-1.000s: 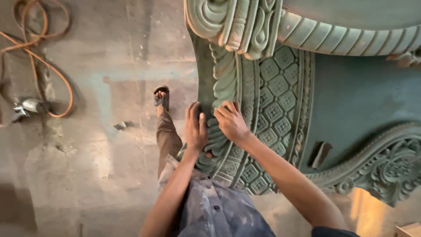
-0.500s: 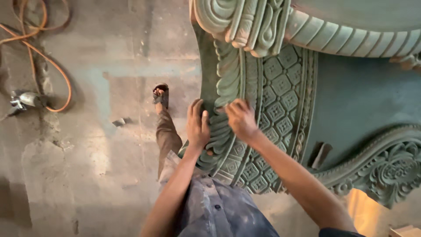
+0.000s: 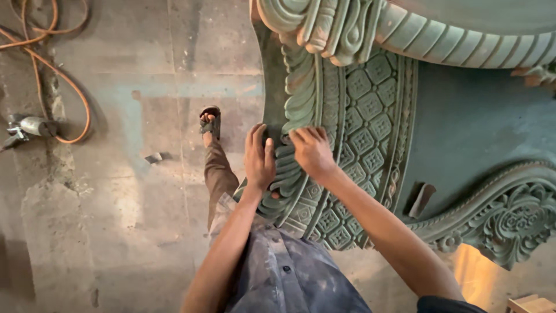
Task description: The person smooths the surface of large green decorative moldings using a sanding block. They rub the block along the edges and recessed patterns of the moldings, moving between different sections to refine the finish.
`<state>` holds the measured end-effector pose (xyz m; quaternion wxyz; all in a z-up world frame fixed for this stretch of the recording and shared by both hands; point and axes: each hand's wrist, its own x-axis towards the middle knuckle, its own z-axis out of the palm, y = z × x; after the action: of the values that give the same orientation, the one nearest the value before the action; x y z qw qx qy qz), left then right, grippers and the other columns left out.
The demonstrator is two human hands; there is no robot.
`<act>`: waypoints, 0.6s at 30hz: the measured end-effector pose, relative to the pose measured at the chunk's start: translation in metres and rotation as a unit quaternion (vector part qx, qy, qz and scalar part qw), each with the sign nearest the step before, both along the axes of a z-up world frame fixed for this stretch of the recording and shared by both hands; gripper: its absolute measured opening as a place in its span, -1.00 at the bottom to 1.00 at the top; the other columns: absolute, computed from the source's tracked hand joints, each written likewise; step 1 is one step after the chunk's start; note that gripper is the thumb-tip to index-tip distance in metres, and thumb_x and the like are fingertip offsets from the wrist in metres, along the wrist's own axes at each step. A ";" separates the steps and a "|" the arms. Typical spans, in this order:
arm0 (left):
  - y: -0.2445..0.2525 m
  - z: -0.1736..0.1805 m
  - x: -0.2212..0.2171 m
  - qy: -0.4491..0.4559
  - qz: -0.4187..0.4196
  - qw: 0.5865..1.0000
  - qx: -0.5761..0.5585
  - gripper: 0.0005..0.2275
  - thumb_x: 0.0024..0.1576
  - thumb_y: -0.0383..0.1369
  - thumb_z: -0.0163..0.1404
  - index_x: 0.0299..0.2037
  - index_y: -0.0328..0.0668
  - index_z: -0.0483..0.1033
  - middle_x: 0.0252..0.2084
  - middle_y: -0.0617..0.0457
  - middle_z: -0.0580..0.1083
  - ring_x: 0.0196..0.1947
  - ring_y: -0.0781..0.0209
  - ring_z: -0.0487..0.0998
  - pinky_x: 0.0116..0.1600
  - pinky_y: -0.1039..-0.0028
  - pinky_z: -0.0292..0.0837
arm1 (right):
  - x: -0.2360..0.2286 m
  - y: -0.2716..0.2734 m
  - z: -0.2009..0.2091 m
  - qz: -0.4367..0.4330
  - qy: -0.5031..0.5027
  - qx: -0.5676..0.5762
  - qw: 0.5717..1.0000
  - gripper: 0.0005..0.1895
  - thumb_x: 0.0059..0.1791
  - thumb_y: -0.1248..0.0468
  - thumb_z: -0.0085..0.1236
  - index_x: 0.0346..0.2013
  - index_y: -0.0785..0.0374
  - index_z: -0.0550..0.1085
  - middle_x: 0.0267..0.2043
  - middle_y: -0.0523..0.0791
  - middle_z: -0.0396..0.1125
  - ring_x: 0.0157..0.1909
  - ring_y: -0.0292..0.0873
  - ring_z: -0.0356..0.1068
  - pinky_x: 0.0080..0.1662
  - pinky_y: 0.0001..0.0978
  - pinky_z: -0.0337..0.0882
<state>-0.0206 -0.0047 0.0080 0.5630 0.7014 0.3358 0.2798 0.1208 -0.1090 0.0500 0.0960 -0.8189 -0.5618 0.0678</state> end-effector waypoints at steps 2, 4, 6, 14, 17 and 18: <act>0.000 0.001 0.002 0.001 0.006 1.000 0.001 -0.65 0.37 -0.29 -0.18 0.28 -0.34 0.32 0.29 -0.29 0.35 0.29 -0.30 0.39 0.33 0.14 0.33 | 0.009 -0.009 0.012 -0.040 0.029 0.012 0.999 -0.62 -0.08 0.37 0.17 0.04 0.28 0.51 0.05 -0.08 0.38 0.21 0.04 0.31 0.15 -0.04 0.31; -0.001 0.002 0.003 0.004 0.010 1.000 -0.005 -0.65 0.36 -0.28 -0.16 0.28 -0.33 0.33 0.28 -0.29 0.36 0.28 -0.30 0.40 0.31 0.15 0.34 | 0.013 -0.009 0.020 -0.051 0.034 0.026 0.998 -0.64 -0.07 0.36 0.19 0.03 0.30 0.51 0.12 -0.05 0.37 0.27 0.09 0.28 0.17 -0.04 0.31; -0.001 0.001 0.002 0.005 0.011 1.000 0.002 -0.64 0.37 -0.29 -0.16 0.29 -0.34 0.32 0.29 -0.30 0.35 0.29 -0.31 0.39 0.32 0.13 0.33 | 0.014 -0.010 0.025 -0.038 0.012 0.039 0.998 -0.69 -0.05 0.36 0.20 0.00 0.30 0.51 0.20 -0.01 0.35 0.31 0.10 0.25 0.23 -0.04 0.30; -0.003 -0.002 0.002 0.025 0.009 1.000 0.010 -0.64 0.37 -0.27 -0.16 0.29 -0.32 0.32 0.30 -0.29 0.35 0.29 -0.31 0.39 0.30 0.12 0.34 | 0.017 -0.018 0.020 0.015 -0.042 0.045 0.998 -0.71 -0.06 0.36 0.20 -0.04 0.26 0.56 -0.03 -0.11 0.41 0.11 -0.02 0.36 0.11 -0.06 0.33; -0.003 -0.004 0.003 0.027 0.008 0.999 0.014 -0.64 0.38 -0.26 -0.17 0.30 -0.31 0.32 0.30 -0.29 0.35 0.29 -0.32 0.38 0.30 0.11 0.34 | 0.028 -0.026 0.019 0.013 -0.068 0.045 0.997 -0.73 -0.02 0.39 0.19 -0.01 0.28 0.55 -0.09 -0.11 0.43 0.06 -0.05 0.39 0.08 -0.09 0.34; -0.003 -0.005 0.003 0.031 0.009 0.999 0.015 -0.64 0.38 -0.25 -0.17 0.30 -0.30 0.32 0.30 -0.28 0.36 0.28 -0.31 0.39 0.29 0.11 0.34 | 0.029 -0.026 0.019 0.011 -0.079 0.041 0.996 -0.72 0.00 0.41 0.18 0.02 0.30 0.55 -0.11 -0.11 0.42 0.04 -0.06 0.40 0.07 -0.10 0.34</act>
<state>-0.0176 -0.0082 0.0031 0.5392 0.7150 0.3554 0.2680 0.1502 -0.1346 0.0692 0.0837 -0.8106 -0.5793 -0.0194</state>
